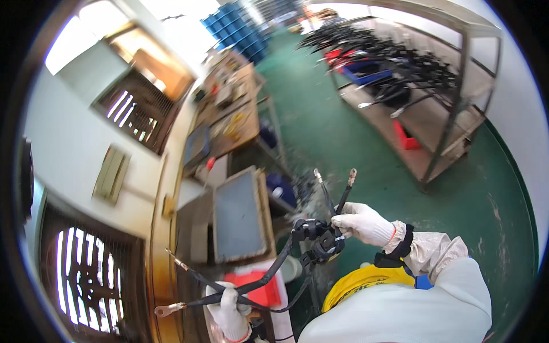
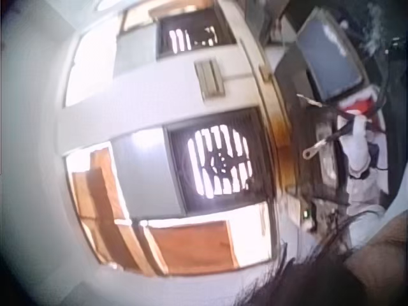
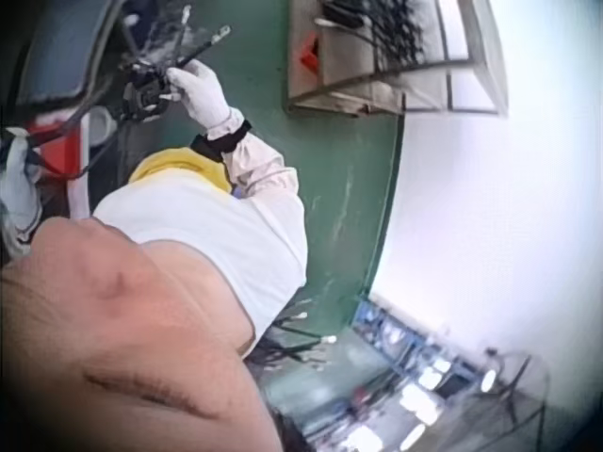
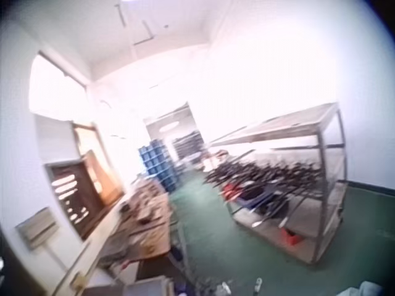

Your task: Tinning the ends of large industrial cables by dipping them into a solder bath station.

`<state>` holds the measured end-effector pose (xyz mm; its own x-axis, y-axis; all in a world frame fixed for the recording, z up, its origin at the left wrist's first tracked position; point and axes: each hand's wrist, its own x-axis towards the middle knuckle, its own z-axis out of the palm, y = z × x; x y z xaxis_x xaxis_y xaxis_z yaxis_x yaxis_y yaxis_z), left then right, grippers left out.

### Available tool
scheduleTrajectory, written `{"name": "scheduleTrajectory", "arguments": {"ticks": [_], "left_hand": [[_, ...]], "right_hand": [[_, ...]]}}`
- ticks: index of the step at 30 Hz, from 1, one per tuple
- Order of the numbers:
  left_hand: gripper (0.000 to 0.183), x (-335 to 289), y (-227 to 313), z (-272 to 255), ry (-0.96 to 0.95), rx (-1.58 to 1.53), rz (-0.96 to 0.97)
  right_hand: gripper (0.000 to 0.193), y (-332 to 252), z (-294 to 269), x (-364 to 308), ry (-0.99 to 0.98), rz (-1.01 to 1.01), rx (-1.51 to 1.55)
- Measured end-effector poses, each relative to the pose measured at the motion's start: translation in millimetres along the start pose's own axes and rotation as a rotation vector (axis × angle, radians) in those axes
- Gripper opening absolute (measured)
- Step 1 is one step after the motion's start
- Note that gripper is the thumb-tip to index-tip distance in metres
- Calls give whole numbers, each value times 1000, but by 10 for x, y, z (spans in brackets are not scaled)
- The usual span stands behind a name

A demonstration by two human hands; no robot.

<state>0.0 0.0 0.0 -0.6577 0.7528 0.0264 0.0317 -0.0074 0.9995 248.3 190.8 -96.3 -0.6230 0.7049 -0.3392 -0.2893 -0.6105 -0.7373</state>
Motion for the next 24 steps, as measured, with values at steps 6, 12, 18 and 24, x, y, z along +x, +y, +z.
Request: {"name": "scheduleTrajectory", "arguments": {"ticks": [6,12,18,24], "left_hand": [[10,1002,33,1540,-356,-27,-150],[11,1473,-71,3015,-712,-188,-159],[11,2002,-303,4491,-939,-387,-88],[14,1936,-469,5589,-1072,-416,-150]], "right_hand": [[24,-784,-764,-191,486,-415,-197],[29,-1834,-1348,-381,721,-621,-542],[27,-3121,-1955,-154,1122,-514,-1126],[33,-3714,-2900,38,1387,-248,-1442]]}}
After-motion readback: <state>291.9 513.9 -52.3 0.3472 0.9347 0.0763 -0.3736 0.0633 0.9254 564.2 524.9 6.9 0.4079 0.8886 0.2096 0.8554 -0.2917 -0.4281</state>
